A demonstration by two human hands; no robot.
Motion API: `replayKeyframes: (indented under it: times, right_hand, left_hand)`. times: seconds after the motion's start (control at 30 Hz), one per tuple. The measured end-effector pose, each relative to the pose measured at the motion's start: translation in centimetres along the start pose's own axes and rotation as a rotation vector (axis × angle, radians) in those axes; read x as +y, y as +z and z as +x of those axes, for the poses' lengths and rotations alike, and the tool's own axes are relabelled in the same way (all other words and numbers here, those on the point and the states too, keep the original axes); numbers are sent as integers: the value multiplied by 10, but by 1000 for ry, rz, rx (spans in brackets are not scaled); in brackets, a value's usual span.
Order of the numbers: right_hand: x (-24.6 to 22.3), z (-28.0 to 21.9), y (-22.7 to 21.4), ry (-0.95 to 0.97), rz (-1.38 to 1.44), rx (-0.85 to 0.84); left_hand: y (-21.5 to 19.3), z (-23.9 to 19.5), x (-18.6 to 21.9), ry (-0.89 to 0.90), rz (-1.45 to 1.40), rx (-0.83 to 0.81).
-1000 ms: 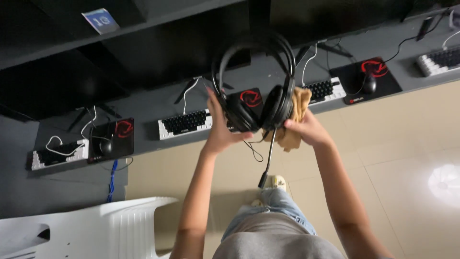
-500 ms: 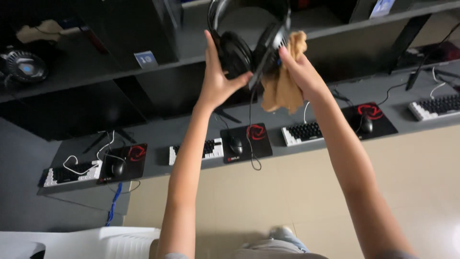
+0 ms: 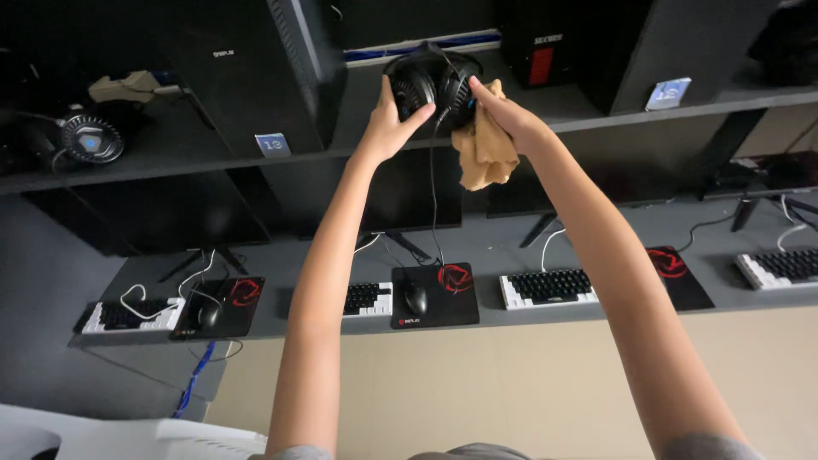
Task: The person cleans a pair of black headphones with a cloth, then wipes a computer keyboard and mouse. They spray the cloth with a liquid from a bottle and continue wiping the keyboard and mousepad.
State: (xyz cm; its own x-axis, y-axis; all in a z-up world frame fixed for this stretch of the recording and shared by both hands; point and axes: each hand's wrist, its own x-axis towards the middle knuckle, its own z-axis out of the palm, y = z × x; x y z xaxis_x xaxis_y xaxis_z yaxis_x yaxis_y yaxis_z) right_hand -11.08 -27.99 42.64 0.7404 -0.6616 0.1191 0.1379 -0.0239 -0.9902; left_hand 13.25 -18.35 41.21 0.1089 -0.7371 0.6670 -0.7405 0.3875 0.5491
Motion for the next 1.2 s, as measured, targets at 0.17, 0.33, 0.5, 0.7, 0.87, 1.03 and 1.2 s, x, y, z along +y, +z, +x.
replayKeyframes:
  times: [0.17,0.33,0.5,0.7,0.87,1.03,1.2]
  right_hand:
    - [-7,24,-5,106,-222,107]
    - [0,31,-7,108,-416,232]
    - [24,11,-7,-168,-390,249]
    - [66,-45,-5,-369,-43,32]
    - [102,-92,1,-55,-57,-65]
    - [156,-115,18,287,-284,-156]
    - [267,-113,47,413,-452,-359]
  left_hand:
    - [5,9,-2,-221,-16,-11]
    - [25,11,-46,-189,29,64]
    - [37,4,-51,-103,48,173]
    - [39,-48,-7,25,35,289]
    - [38,-127,5,121,-90,317]
    - [53,-206,-59,-186,-164,125]
    - [112,-307,-187,-522,-107,-135]
